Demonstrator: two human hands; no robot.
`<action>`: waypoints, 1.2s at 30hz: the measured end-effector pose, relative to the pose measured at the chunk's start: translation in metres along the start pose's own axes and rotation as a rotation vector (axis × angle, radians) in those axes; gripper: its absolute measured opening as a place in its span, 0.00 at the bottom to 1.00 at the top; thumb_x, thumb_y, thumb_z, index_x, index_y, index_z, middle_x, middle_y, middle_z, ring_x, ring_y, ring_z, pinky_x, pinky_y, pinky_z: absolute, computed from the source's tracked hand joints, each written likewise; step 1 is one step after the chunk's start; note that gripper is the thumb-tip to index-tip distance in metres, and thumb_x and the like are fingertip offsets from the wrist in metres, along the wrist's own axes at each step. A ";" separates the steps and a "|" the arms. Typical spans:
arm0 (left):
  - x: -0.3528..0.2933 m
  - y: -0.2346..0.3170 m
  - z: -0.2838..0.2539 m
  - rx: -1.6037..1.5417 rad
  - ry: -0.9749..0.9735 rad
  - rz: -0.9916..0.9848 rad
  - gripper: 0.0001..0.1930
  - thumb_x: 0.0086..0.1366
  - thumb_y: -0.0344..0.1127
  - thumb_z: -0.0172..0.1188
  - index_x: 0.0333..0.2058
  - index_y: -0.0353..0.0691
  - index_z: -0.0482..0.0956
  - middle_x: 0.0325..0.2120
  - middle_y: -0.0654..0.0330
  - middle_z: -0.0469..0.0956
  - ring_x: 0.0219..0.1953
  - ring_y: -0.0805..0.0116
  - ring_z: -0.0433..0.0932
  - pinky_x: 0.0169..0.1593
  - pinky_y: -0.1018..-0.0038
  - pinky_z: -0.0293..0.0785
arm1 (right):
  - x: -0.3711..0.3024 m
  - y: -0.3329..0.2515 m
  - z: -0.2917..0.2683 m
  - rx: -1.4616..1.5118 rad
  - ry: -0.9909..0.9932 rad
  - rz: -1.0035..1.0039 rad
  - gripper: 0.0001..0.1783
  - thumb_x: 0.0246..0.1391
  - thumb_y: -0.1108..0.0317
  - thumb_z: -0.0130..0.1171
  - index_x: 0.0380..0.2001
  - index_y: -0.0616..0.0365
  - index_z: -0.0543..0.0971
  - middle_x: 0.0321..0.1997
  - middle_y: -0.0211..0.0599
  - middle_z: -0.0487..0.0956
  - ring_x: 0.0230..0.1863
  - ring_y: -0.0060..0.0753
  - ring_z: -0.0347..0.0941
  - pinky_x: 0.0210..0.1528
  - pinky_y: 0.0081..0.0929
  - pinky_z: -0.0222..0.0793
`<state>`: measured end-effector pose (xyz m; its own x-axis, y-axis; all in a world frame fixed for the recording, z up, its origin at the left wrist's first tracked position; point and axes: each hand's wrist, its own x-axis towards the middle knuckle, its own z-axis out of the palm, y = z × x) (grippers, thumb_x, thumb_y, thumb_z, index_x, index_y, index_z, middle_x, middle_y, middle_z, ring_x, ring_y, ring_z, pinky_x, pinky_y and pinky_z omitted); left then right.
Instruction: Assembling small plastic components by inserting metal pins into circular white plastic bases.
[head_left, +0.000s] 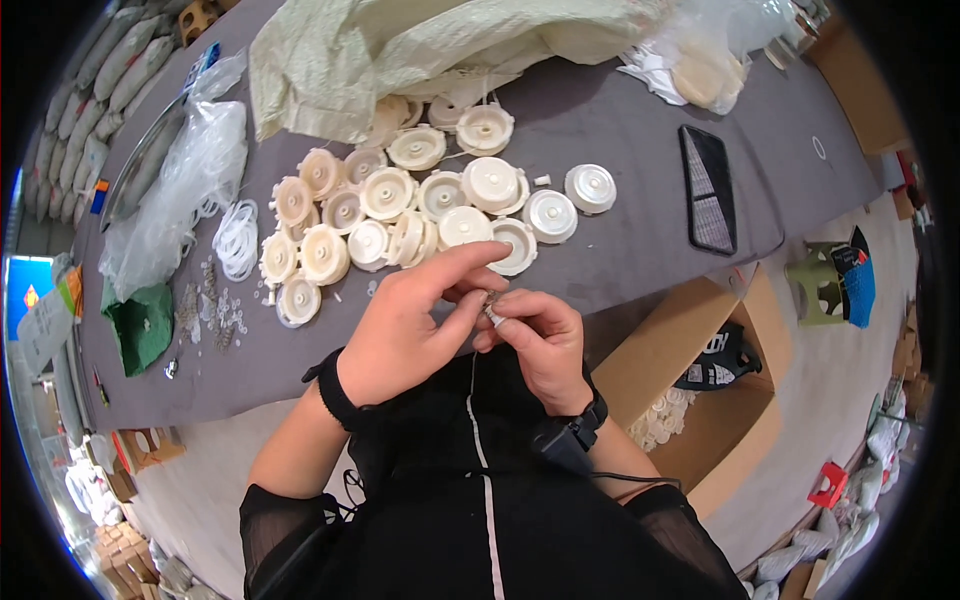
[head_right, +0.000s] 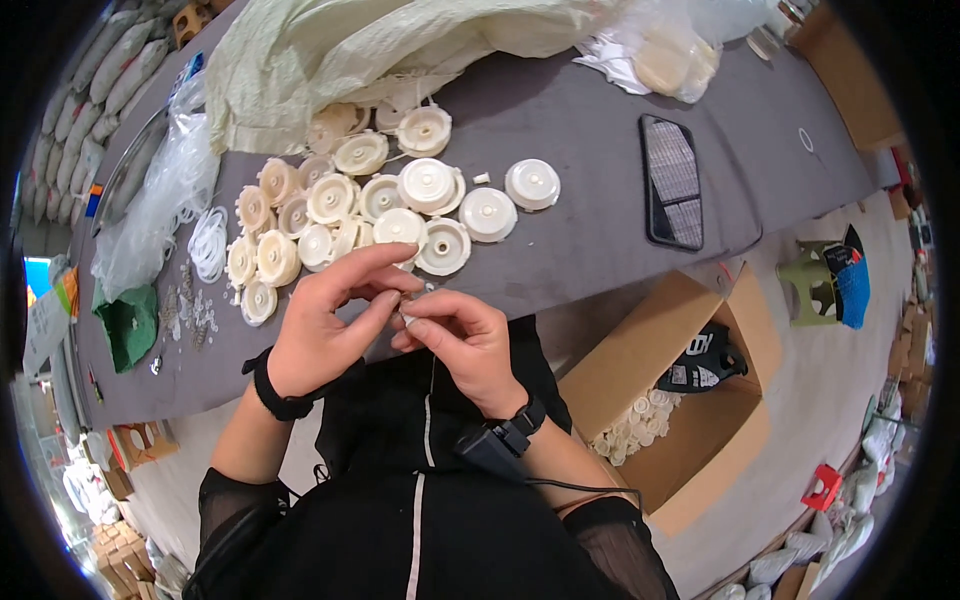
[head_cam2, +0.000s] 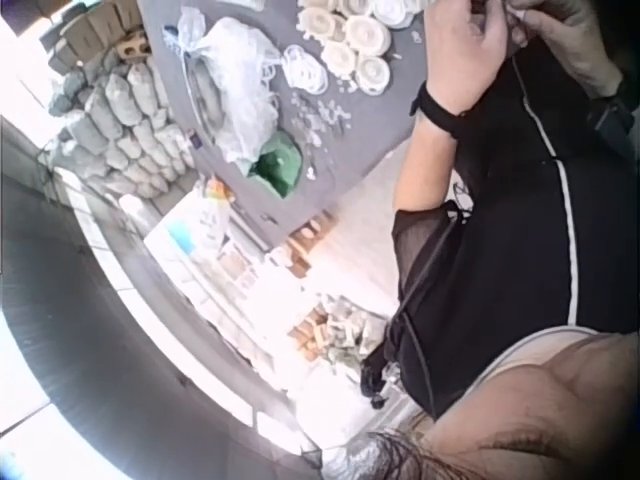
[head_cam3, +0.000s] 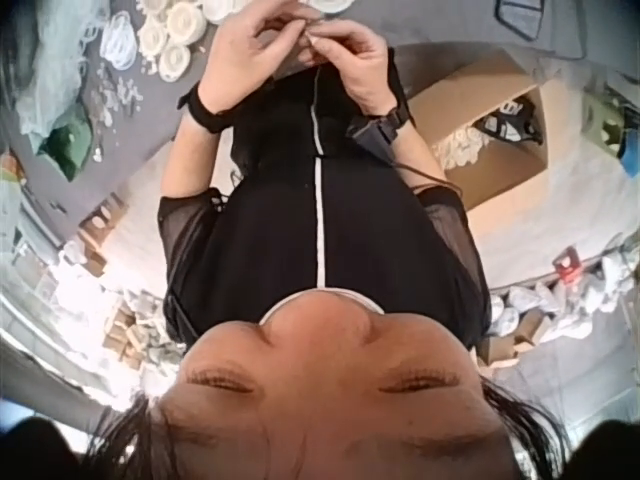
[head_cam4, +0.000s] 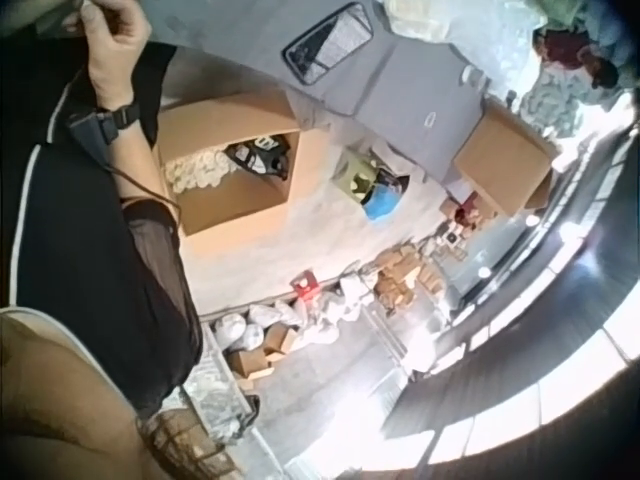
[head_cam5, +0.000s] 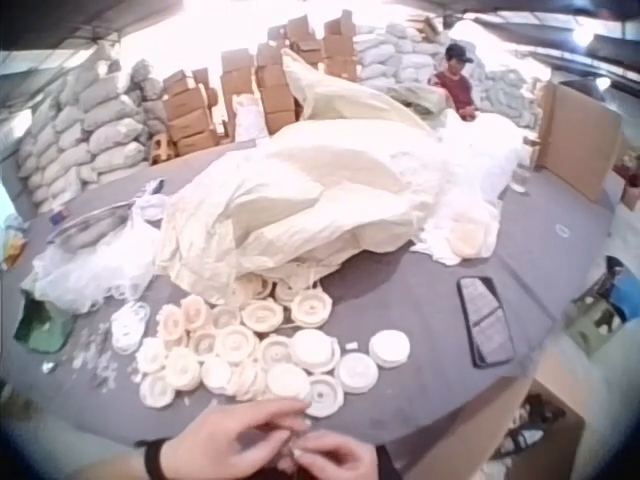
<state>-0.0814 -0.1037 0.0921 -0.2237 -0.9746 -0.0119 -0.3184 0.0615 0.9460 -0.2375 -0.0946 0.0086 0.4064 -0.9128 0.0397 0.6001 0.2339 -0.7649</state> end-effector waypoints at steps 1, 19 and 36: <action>0.005 0.000 0.002 0.079 0.004 0.070 0.20 0.57 0.21 0.51 0.50 0.37 0.68 0.32 0.54 0.78 0.31 0.65 0.79 0.37 0.73 0.74 | 0.000 -0.002 0.000 0.007 0.055 -0.047 0.12 0.54 0.78 0.52 0.43 0.66 0.74 0.37 0.41 0.78 0.35 0.29 0.77 0.37 0.24 0.74; 0.168 -0.034 -0.029 1.278 -0.137 0.244 0.21 0.48 0.23 0.54 0.44 0.43 0.74 0.42 0.57 0.73 0.48 0.58 0.69 0.49 0.65 0.68 | 0.015 -0.011 -0.027 0.078 0.324 -0.113 0.10 0.55 0.72 0.53 0.41 0.63 0.75 0.33 0.38 0.78 0.31 0.25 0.75 0.37 0.23 0.72; 0.084 -0.015 -0.052 0.751 0.133 0.426 0.14 0.43 0.21 0.56 0.32 0.36 0.70 0.33 0.57 0.73 0.38 0.58 0.71 0.44 0.68 0.67 | 0.016 -0.008 -0.012 -0.021 0.243 -0.106 0.09 0.55 0.75 0.53 0.40 0.64 0.74 0.34 0.37 0.78 0.33 0.25 0.75 0.39 0.22 0.71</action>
<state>-0.0472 -0.1975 0.0934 -0.3673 -0.8506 0.3762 -0.7658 0.5062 0.3967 -0.2439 -0.1154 0.0071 0.1628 -0.9861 -0.0336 0.6154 0.1281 -0.7778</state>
